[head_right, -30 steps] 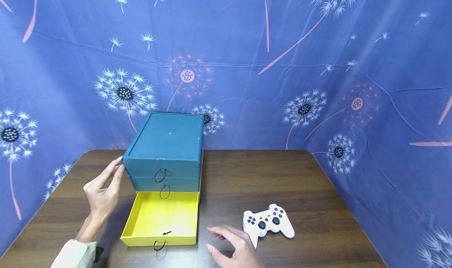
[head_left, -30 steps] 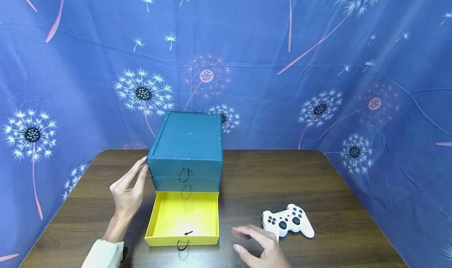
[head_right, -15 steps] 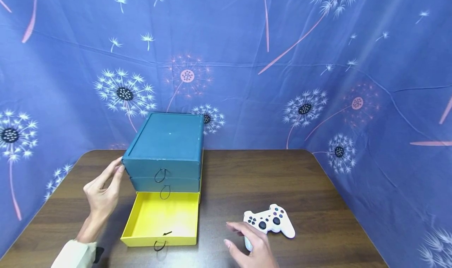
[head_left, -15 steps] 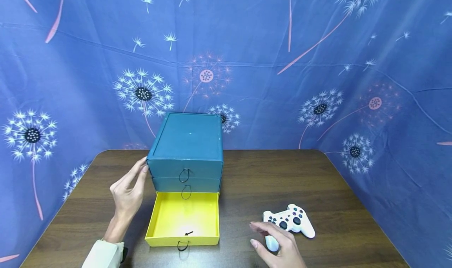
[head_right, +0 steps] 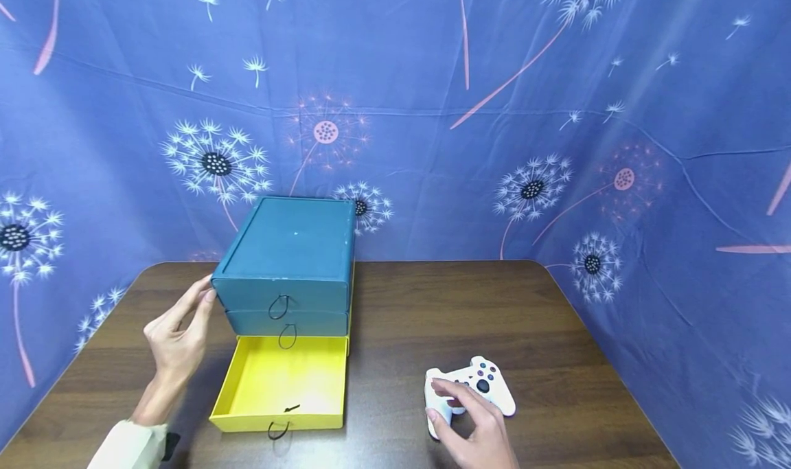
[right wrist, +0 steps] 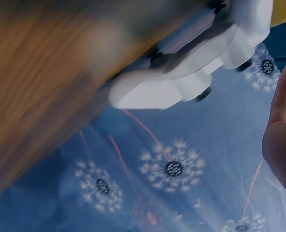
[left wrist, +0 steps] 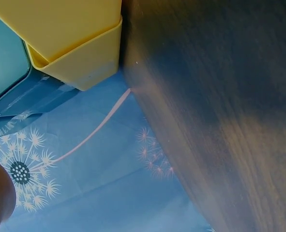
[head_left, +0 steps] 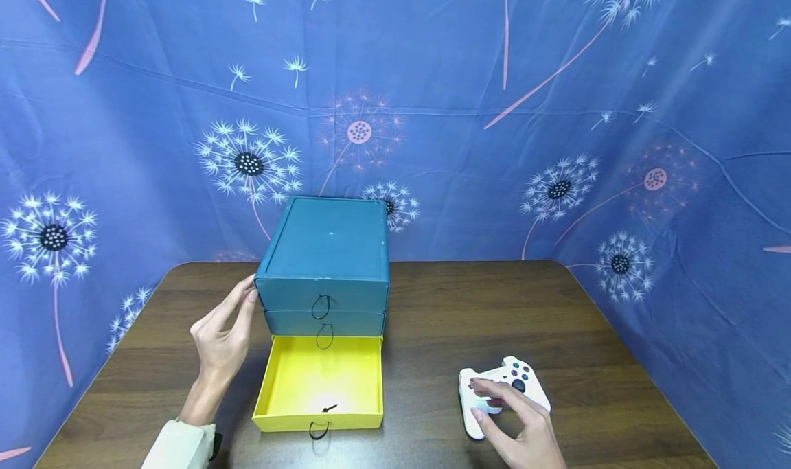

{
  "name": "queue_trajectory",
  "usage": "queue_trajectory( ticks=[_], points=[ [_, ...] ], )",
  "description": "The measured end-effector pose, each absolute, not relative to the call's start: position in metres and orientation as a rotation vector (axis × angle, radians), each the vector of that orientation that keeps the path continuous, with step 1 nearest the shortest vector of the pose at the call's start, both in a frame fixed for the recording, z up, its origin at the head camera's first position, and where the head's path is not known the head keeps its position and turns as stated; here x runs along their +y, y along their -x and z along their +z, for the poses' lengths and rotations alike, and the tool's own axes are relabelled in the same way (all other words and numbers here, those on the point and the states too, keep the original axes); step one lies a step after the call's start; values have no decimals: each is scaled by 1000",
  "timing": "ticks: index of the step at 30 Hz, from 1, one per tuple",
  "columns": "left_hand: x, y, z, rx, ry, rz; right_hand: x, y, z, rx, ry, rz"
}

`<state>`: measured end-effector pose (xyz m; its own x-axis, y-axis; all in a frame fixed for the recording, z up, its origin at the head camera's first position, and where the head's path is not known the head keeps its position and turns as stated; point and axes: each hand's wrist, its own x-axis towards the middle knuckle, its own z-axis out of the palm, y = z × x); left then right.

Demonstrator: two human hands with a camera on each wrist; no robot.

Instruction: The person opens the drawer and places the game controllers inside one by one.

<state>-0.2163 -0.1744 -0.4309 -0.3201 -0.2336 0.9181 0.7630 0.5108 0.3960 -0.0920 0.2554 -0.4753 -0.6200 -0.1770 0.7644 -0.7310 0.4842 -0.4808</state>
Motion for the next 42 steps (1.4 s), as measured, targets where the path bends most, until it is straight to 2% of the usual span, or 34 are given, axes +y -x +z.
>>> queue_trajectory(
  ticks=[22, 42],
  points=[
    [-171, 213, -425, -1577, 490, -1081, 300, 80, -472, -2265, -416, 957],
    [-169, 211, -422, -1576, 477, -1077, 331, 83, -480, -2302, -305, 874]
  ],
)
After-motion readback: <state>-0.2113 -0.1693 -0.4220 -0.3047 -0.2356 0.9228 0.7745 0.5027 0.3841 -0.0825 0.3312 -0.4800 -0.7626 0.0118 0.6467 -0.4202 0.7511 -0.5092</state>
